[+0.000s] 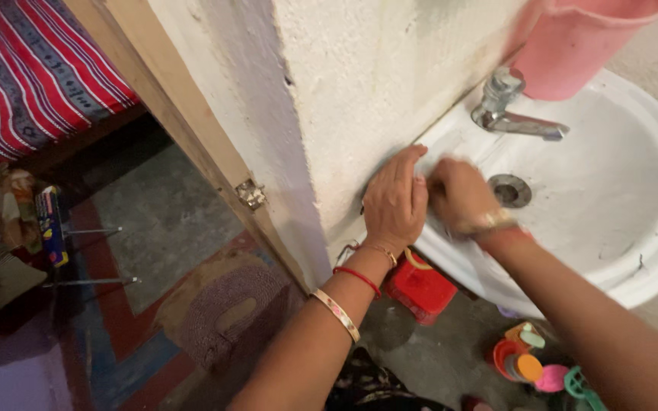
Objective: The person pours water from a pink pitcher into a white sink, then uses a steel wool scrubber to scrub the sink basin and faucet area. The person repeatedly scrubs the sink surface and rinses the scrubber under running water.
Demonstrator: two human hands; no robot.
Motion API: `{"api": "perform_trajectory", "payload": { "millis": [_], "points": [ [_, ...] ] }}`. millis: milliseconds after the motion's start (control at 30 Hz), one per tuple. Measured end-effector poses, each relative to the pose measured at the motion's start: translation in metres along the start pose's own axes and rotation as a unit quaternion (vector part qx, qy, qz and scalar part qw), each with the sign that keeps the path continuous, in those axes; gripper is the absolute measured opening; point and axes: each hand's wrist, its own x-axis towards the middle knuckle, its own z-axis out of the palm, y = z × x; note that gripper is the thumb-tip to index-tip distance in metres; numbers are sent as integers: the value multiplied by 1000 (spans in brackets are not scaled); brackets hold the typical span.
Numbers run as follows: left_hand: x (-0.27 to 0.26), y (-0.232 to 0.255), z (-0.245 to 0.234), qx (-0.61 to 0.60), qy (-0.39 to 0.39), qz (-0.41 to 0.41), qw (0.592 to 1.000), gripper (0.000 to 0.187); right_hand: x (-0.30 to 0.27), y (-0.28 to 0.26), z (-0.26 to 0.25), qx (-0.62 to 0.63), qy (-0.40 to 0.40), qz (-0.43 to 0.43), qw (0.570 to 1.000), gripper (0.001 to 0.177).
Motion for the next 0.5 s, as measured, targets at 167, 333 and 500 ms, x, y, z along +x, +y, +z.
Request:
{"api": "perform_trajectory", "payload": {
  "millis": [167,333,500],
  "points": [
    [1,0,0,-5,6,18,1000,40,-4,9,-6,16,-12,0,1000,3],
    [2,-1,-1,-12,0,11,1000,40,1,4,-4,53,-7,45,998,10],
    [2,-3,1,-4,-8,11,1000,40,-5,0,-14,77,-65,67,993,10]
  ]
}}
